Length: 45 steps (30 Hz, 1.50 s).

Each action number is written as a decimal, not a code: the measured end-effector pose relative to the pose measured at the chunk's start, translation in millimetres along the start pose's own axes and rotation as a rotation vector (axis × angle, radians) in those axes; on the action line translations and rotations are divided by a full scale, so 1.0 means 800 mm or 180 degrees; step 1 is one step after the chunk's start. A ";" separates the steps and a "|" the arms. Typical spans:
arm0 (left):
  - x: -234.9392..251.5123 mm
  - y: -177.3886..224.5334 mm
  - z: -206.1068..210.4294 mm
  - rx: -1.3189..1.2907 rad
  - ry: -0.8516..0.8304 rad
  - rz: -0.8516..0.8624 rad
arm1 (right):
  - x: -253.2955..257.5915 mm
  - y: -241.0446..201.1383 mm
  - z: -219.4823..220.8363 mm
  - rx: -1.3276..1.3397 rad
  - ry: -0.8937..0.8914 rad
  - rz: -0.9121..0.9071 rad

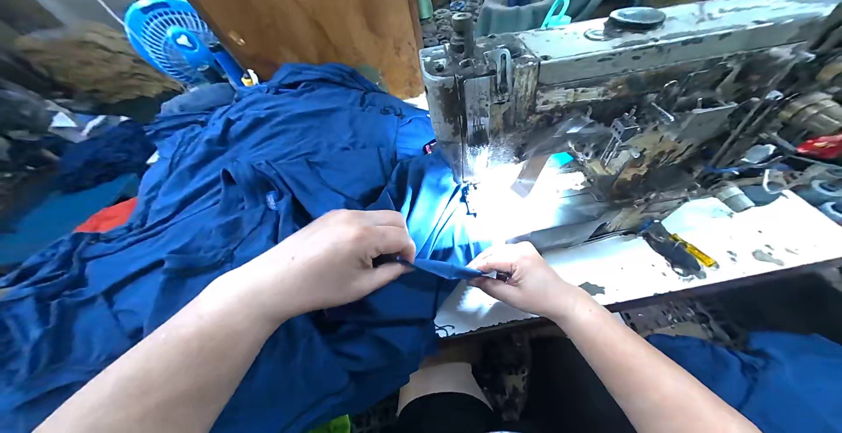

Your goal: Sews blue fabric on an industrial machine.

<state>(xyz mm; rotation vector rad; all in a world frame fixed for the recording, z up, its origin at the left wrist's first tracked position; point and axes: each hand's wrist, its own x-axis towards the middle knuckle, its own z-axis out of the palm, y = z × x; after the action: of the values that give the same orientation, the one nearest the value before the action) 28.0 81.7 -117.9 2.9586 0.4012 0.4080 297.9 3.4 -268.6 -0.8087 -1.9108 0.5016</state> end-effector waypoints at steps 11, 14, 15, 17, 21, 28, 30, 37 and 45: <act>0.009 -0.016 0.003 -0.0847 0.0112 -0.0492 | 0.016 -0.010 -0.006 0.0444 -0.0005 0.0873; 0.015 -0.008 -0.001 -0.0180 0.0097 -0.0100 | 0.016 -0.009 -0.008 0.0441 -0.0036 0.0902; 0.017 -0.011 -0.004 0.0280 0.0071 -0.0026 | 0.015 -0.008 -0.007 0.0401 -0.0051 0.0867; 0.019 -0.022 -0.007 0.0777 0.0021 -0.0013 | 0.013 -0.006 -0.003 0.0348 0.0000 0.0762; 0.018 -0.031 0.008 0.0083 -0.0043 -0.0167 | 0.011 -0.005 -0.001 0.0330 0.0083 0.0657; 0.032 -0.005 0.024 0.0424 -0.0154 0.0291 | 0.011 -0.004 -0.005 0.0284 -0.0016 0.0671; 0.032 -0.024 0.014 0.0850 -0.0190 0.0231 | 0.012 -0.004 -0.005 0.0262 0.0000 0.0703; 0.030 -0.034 0.014 0.0582 -0.0045 -0.0065 | 0.016 -0.008 -0.007 0.0388 0.0027 0.0915; 0.039 0.009 0.010 0.1199 0.0039 0.0090 | 0.012 -0.008 -0.007 0.0253 0.0011 0.0838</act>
<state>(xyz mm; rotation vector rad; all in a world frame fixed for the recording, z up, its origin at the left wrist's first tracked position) 61.3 82.6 -116.7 3.3307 0.4862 0.3915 298.1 6.1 -256.2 -1.0137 -1.7781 0.7311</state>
